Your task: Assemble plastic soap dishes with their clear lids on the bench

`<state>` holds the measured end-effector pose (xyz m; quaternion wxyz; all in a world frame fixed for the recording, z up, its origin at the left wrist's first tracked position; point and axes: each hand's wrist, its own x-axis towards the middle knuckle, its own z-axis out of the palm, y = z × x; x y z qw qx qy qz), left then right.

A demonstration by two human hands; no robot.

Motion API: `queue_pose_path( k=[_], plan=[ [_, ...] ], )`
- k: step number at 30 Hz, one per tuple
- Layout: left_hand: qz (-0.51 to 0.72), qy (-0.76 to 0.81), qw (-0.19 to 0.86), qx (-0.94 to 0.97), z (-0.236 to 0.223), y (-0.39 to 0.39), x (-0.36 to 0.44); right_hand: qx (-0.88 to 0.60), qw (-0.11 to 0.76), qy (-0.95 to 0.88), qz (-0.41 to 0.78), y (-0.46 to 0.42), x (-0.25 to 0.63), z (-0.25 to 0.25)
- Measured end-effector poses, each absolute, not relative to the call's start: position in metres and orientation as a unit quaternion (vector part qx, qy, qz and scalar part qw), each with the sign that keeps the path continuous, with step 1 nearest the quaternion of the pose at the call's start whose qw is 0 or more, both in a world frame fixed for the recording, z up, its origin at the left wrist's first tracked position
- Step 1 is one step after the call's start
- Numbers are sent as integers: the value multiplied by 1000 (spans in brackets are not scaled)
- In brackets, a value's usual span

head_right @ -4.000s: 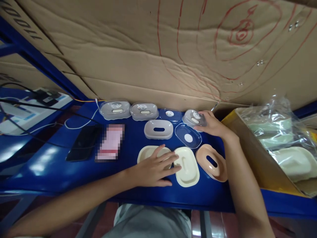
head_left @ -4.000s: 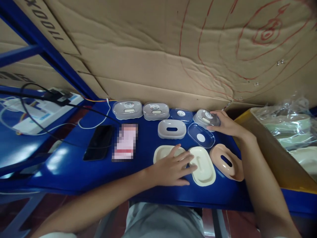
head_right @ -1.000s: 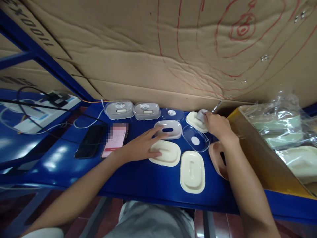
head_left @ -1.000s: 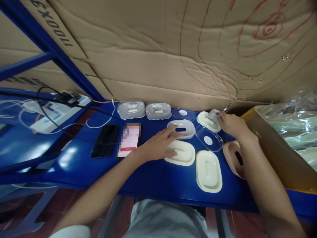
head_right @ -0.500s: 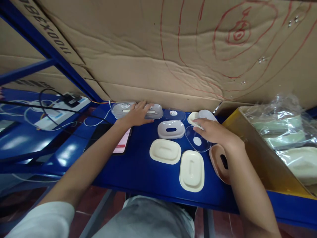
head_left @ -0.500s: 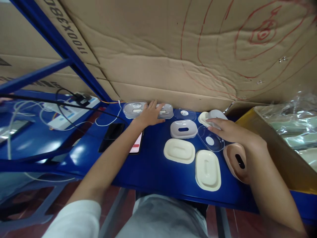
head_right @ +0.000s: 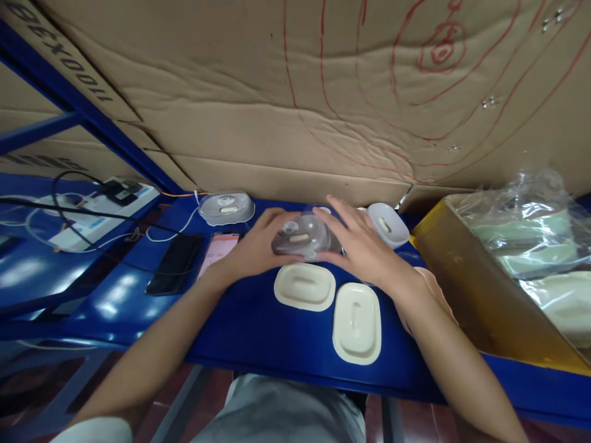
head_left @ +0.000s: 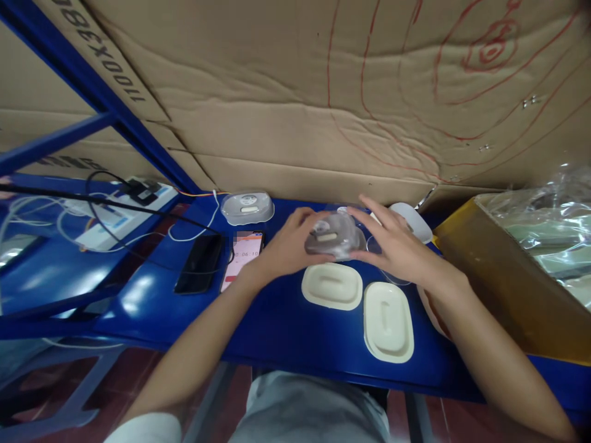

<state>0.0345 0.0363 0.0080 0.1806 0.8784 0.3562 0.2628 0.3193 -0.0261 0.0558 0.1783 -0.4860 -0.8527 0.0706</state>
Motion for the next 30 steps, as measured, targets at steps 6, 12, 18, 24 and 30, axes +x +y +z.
queue_pose_path(
  k=[6, 12, 18, 24, 30],
  plan=[
    [274, 330, 237, 872, -4, 17, 47, -420, 168, -861, 234, -20, 325, 43],
    [248, 327, 274, 870, -16, 21, 45, -456, 155, -836, 262, -11, 340, 48],
    [183, 326, 227, 900, -16, 17, 50, -558, 106, -795, 214, -11, 374, 57],
    [179, 300, 165, 922, -12, 14, 54, -565, 69, -821, 52, -29, 356, 69],
    [172, 291, 140, 931, -20, 11, 56, -592, -115, -794, 71, -69, 279, 65]
  ],
)
